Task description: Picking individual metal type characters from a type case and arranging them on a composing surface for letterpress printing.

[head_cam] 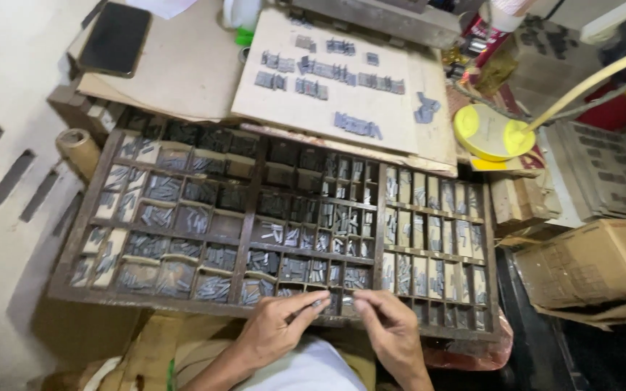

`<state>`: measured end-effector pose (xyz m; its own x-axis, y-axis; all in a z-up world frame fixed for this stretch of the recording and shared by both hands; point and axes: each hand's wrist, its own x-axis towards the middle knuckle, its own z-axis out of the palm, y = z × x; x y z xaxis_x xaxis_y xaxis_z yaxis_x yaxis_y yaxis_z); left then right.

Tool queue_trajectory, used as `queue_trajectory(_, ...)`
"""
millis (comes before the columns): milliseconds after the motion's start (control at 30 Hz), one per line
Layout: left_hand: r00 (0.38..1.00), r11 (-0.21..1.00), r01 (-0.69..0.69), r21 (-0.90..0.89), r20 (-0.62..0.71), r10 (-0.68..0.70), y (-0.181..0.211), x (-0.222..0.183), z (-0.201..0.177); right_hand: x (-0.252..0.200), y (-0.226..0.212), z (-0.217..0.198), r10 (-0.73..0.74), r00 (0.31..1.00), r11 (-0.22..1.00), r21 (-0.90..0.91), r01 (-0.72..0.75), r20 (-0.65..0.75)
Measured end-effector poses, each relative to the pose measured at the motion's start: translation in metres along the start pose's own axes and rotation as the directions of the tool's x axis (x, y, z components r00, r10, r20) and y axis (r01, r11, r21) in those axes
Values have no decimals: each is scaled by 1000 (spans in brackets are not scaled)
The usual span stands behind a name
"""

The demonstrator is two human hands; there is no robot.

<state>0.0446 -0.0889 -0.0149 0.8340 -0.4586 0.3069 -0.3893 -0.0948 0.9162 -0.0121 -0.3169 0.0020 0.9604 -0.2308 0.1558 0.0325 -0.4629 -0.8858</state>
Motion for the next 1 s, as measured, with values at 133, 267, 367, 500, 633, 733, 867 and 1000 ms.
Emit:
queue_trajectory(133, 995, 996, -89, 5, 39, 89, 13, 6, 2, -4, -35, 18, -253, 960, 966, 91, 243, 123)
queue_trajectory(267, 996, 996, -88, 6, 33, 87, 16, 4, 0, -4, -30, 22, -300, 944, 953, 94, 289, 137)
queue_trajectory(367, 990, 991, -137, -5, 35, 137, 12, 2, 2, -5, -28, 23, -314, 939, 948, 89, 304, 139)
queue_trajectory(500, 989, 991, -135, -12, 53, 135, 10, 1, 4, -4, -25, 24, -343, 929, 937, 127, 326, 139)
queue_trajectory(633, 989, 991, -132, -33, 64, 133, 12, 1, 3, -4, -24, 25, -331, 935, 938, 155, 310, 131)
queue_trajectory(733, 991, 993, -113, -42, 72, 115, 14, 1, 2, -6, -24, 27, -302, 947, 947, 152, 284, 107)
queue_trajectory(867, 991, 993, -117, -7, 70, 118, 14, 1, 3, -8, -23, 29, -282, 954, 951, 159, 264, 103)
queue_trajectory(1000, 996, 998, -42, -41, 78, 45, 12, 0, 5, -13, -6, 32, -181, 980, 934, 325, 145, 81)
